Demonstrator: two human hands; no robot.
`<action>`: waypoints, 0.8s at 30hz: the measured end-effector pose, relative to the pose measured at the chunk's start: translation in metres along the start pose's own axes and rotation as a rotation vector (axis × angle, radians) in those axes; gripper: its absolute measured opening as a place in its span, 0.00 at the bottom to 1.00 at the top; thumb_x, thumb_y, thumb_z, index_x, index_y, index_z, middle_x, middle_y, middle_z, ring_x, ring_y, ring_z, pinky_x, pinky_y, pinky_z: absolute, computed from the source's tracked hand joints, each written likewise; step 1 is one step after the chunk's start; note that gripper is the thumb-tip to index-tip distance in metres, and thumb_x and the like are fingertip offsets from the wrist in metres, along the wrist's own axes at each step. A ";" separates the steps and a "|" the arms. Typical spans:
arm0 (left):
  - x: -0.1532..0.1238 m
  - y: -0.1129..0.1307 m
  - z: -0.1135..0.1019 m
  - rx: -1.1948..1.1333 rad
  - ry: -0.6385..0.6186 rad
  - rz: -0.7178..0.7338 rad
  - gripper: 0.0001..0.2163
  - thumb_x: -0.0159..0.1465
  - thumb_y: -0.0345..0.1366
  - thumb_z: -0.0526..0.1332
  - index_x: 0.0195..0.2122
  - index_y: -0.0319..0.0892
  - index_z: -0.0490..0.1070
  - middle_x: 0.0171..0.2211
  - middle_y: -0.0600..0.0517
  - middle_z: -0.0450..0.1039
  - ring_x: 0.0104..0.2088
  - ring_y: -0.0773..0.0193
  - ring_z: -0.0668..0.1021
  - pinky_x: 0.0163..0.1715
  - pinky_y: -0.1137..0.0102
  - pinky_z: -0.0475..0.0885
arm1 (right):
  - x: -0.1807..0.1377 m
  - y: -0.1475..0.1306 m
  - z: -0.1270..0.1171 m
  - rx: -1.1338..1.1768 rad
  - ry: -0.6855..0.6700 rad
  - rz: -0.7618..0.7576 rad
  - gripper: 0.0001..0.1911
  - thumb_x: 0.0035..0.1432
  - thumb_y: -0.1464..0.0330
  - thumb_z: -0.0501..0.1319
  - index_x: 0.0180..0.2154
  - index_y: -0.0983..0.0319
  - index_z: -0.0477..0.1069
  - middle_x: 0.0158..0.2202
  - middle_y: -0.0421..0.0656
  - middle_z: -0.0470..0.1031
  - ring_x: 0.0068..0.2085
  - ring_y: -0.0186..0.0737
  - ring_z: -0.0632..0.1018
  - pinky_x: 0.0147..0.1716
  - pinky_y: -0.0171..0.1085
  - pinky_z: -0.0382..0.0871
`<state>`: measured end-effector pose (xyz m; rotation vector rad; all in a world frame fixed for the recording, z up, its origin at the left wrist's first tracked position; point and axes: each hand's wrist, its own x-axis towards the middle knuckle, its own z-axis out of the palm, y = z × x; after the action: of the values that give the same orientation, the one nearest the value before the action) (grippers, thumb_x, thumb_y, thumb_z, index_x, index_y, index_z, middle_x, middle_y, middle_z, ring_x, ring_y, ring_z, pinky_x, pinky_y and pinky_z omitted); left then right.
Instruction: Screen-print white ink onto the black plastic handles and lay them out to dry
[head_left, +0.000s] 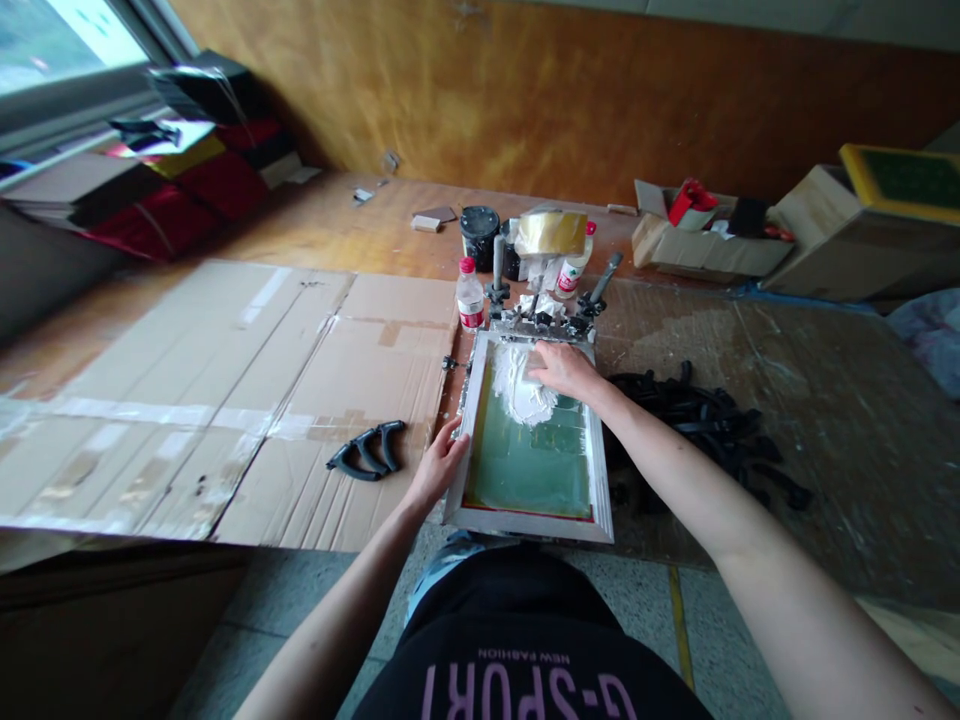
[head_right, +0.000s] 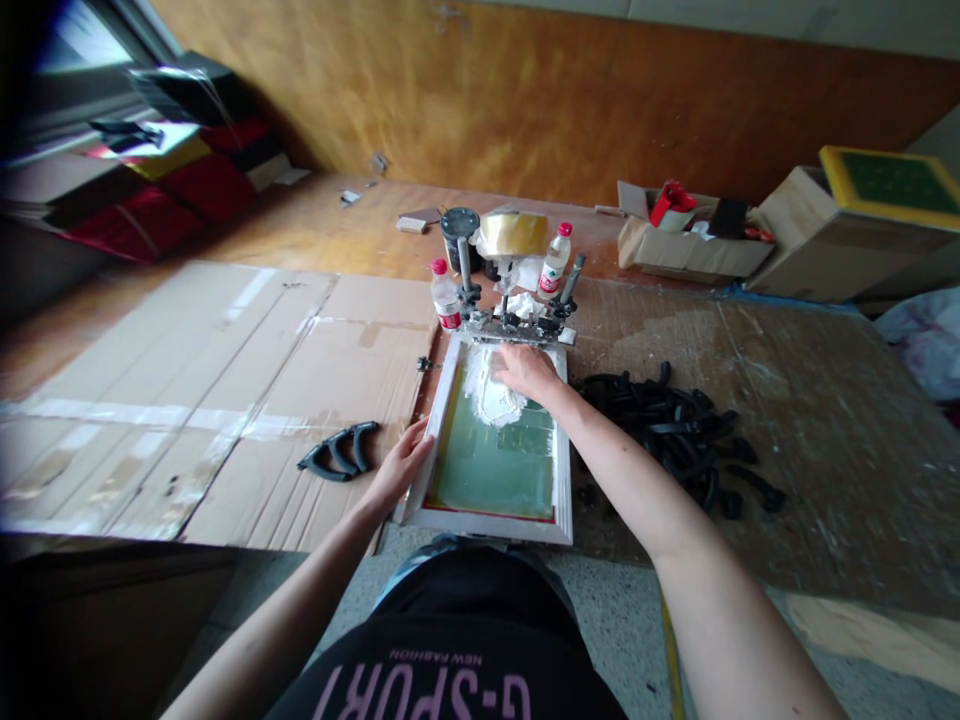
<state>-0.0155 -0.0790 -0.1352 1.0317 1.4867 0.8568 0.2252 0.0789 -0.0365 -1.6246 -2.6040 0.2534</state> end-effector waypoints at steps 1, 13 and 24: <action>0.000 0.001 0.000 0.003 0.002 0.001 0.32 0.61 0.55 0.58 0.62 0.44 0.62 0.34 0.50 0.76 0.36 0.59 0.78 0.36 0.68 0.72 | 0.000 0.000 0.003 -0.021 0.026 0.016 0.13 0.58 0.63 0.62 0.44 0.62 0.70 0.38 0.48 0.77 0.40 0.48 0.76 0.38 0.39 0.66; -0.001 0.004 0.000 -0.027 -0.011 0.005 0.32 0.60 0.54 0.58 0.62 0.41 0.62 0.39 0.48 0.78 0.40 0.58 0.79 0.39 0.68 0.72 | -0.052 0.006 0.014 0.020 0.006 -0.481 0.05 0.59 0.75 0.57 0.33 0.62 0.70 0.33 0.44 0.75 0.37 0.41 0.73 0.35 0.35 0.60; -0.007 0.020 0.002 -0.116 0.010 -0.051 0.32 0.58 0.52 0.61 0.60 0.40 0.64 0.35 0.49 0.78 0.33 0.60 0.79 0.30 0.71 0.71 | -0.068 0.003 0.040 0.042 0.213 -0.524 0.07 0.62 0.72 0.56 0.38 0.63 0.73 0.34 0.46 0.74 0.40 0.43 0.72 0.40 0.39 0.65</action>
<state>-0.0102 -0.0784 -0.1145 0.9015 1.4485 0.9023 0.2521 0.0153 -0.0737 -0.8501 -2.7075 0.0954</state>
